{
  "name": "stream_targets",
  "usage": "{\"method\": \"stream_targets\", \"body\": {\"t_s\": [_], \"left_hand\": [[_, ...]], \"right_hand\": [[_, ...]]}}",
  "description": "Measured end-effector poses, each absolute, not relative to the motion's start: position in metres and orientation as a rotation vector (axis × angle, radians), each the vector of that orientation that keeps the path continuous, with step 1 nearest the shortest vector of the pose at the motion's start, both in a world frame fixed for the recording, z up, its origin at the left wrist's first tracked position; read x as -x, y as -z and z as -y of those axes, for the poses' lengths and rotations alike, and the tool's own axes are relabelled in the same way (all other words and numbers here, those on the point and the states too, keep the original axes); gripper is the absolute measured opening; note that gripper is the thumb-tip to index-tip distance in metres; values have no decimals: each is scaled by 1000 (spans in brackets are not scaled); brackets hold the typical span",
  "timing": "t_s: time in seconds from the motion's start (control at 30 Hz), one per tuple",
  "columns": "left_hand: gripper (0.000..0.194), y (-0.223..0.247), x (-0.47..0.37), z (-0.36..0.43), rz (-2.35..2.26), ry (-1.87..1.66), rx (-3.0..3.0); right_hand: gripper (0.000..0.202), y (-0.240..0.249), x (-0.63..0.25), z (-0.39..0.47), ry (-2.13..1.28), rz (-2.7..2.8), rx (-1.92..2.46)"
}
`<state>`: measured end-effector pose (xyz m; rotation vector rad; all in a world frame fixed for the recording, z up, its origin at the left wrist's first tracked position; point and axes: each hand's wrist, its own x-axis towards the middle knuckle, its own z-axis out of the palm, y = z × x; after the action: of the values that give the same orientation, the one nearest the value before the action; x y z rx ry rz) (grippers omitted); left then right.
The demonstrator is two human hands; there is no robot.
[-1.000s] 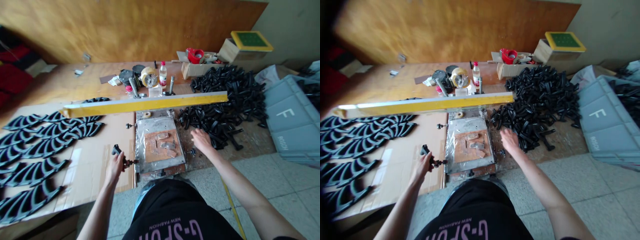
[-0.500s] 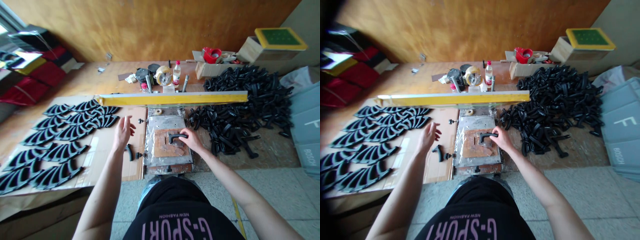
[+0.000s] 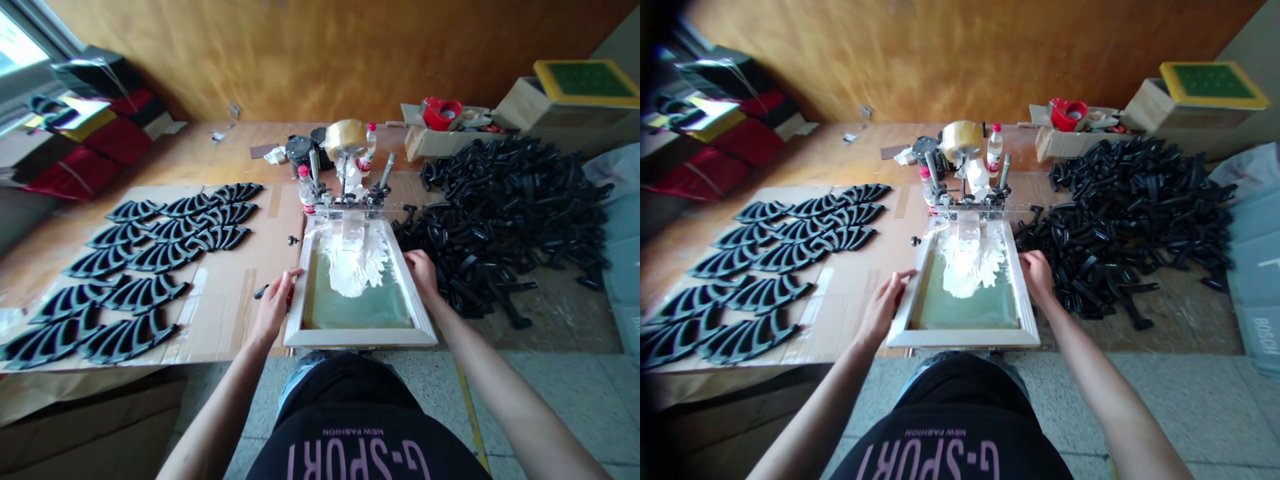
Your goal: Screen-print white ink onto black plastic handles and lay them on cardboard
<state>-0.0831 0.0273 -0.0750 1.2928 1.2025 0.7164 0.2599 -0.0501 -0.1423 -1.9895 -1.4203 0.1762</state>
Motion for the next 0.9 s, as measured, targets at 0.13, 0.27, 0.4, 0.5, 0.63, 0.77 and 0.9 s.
{"method": "stream_targets", "body": {"t_s": [0.13,0.27,0.4,0.5,0.63,0.77,0.9], "left_hand": [[75,126,83,-18,-1294,-615,-1251],[72,146,80,-24,-1382,-584,-1289],[66,151,83,-27,-1383,-566,-1306],[65,155,84,-26,-1351,-573,-1326],[65,158,85,-25,-1325,-583,-1338],[65,160,86,-25,-1324,-588,-1331],[66,154,85,-25,-1319,-577,-1296]], "right_hand": [[46,106,-250,2,-9,1531,1902],[39,86,-199,-34,-145,1939,1924],[16,95,-179,-3,-315,2269,1823],[23,100,-187,27,-368,2496,1495],[21,100,-194,31,-368,2451,1482],[28,110,-185,36,-227,2402,1554],[19,109,-181,35,-350,2357,1569]]}}
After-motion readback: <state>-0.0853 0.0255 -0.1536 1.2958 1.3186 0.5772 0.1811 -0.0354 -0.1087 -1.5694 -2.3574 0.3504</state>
